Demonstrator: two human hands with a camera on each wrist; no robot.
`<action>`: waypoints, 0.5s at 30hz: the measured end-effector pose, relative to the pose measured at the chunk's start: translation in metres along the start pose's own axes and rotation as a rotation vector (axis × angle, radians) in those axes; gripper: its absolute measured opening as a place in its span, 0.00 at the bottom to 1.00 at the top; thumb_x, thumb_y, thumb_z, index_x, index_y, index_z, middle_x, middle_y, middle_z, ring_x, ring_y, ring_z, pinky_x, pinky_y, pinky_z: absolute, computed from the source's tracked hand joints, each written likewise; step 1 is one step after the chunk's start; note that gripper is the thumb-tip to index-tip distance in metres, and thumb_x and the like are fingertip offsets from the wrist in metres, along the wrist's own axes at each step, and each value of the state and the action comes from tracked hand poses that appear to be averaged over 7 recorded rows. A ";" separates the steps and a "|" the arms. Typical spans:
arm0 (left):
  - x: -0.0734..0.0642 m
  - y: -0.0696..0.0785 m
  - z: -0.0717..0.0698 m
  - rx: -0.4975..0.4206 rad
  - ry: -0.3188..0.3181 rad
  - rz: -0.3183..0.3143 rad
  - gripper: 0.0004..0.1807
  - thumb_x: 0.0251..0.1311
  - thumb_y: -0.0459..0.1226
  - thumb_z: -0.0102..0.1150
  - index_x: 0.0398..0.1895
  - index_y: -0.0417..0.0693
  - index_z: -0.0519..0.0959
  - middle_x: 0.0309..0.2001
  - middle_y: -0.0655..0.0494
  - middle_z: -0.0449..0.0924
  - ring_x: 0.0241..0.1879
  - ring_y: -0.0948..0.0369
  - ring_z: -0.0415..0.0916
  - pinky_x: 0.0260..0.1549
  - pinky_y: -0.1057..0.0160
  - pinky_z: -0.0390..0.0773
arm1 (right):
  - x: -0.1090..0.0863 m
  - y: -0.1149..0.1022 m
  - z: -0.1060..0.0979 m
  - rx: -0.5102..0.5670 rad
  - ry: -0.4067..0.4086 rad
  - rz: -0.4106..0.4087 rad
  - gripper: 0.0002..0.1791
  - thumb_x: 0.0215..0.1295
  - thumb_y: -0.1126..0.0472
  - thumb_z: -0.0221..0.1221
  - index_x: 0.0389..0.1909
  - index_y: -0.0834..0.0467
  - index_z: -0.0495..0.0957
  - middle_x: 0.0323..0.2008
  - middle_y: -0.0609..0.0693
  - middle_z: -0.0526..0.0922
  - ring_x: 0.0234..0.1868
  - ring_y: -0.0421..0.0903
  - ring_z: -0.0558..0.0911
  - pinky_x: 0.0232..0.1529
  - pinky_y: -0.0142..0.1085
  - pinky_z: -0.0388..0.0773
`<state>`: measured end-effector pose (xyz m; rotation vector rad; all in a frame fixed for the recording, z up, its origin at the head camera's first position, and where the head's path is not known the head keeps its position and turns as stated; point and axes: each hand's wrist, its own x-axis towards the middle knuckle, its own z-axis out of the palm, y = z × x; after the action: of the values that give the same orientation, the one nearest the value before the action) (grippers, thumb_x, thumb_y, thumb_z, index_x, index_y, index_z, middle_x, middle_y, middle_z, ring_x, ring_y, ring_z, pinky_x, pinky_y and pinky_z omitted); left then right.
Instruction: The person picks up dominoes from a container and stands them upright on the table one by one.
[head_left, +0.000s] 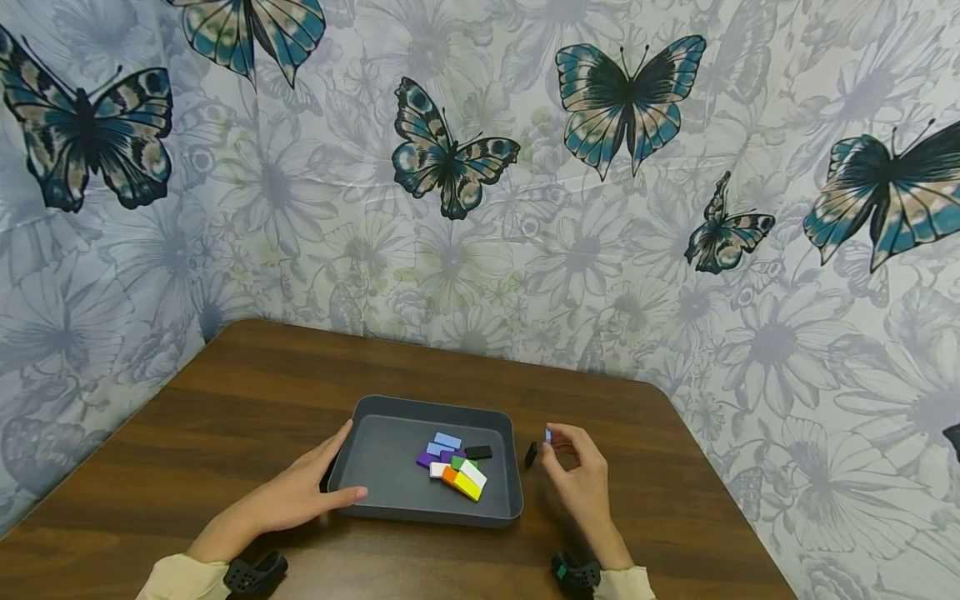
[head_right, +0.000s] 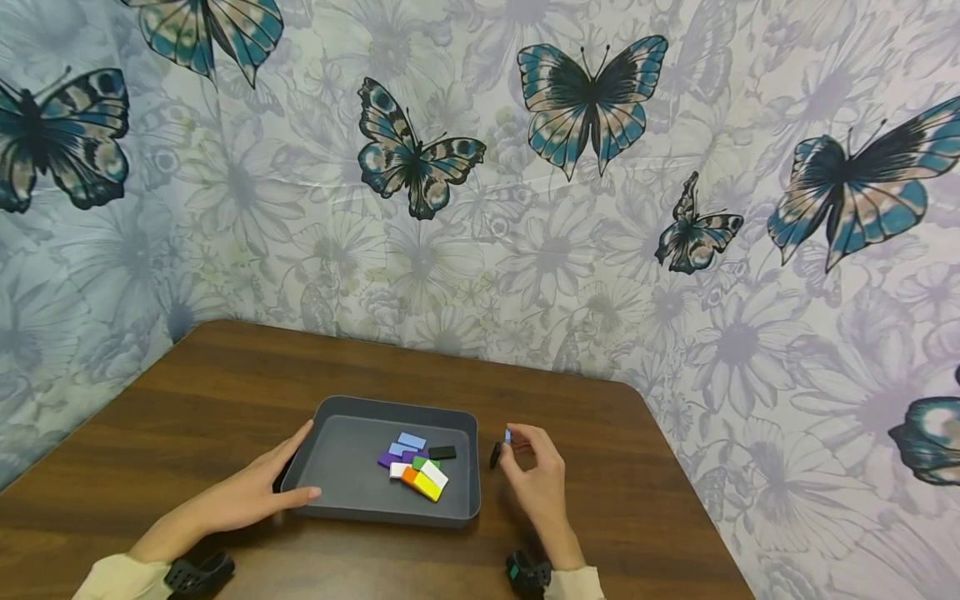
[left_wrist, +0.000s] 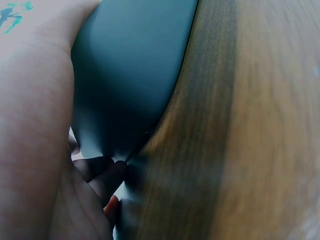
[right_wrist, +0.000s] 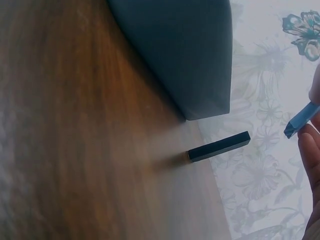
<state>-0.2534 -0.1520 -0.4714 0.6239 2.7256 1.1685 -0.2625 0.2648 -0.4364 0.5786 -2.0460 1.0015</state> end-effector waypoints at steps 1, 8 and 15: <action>0.000 0.000 0.000 -0.002 0.000 0.002 0.55 0.59 0.62 0.56 0.78 0.57 0.34 0.78 0.47 0.39 0.72 0.39 0.49 0.58 0.31 0.60 | -0.001 0.004 0.001 -0.001 0.002 0.002 0.19 0.49 0.80 0.64 0.44 0.65 0.80 0.36 0.55 0.82 0.33 0.47 0.81 0.34 0.31 0.80; 0.000 0.000 -0.001 -0.013 0.012 0.024 0.55 0.59 0.61 0.57 0.78 0.55 0.35 0.77 0.46 0.40 0.72 0.40 0.49 0.60 0.32 0.60 | -0.009 0.025 0.001 -0.010 -0.008 0.041 0.20 0.52 0.76 0.65 0.47 0.60 0.80 0.39 0.49 0.82 0.36 0.42 0.81 0.34 0.34 0.81; 0.001 -0.001 0.000 -0.015 -0.001 0.003 0.55 0.59 0.62 0.56 0.78 0.57 0.34 0.77 0.45 0.41 0.72 0.39 0.49 0.59 0.32 0.61 | -0.010 0.029 -0.001 -0.009 -0.029 0.105 0.18 0.55 0.74 0.65 0.48 0.62 0.80 0.40 0.47 0.82 0.38 0.41 0.82 0.37 0.35 0.81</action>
<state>-0.2545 -0.1524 -0.4724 0.6266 2.7138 1.1875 -0.2752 0.2829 -0.4576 0.4885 -2.1241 1.0495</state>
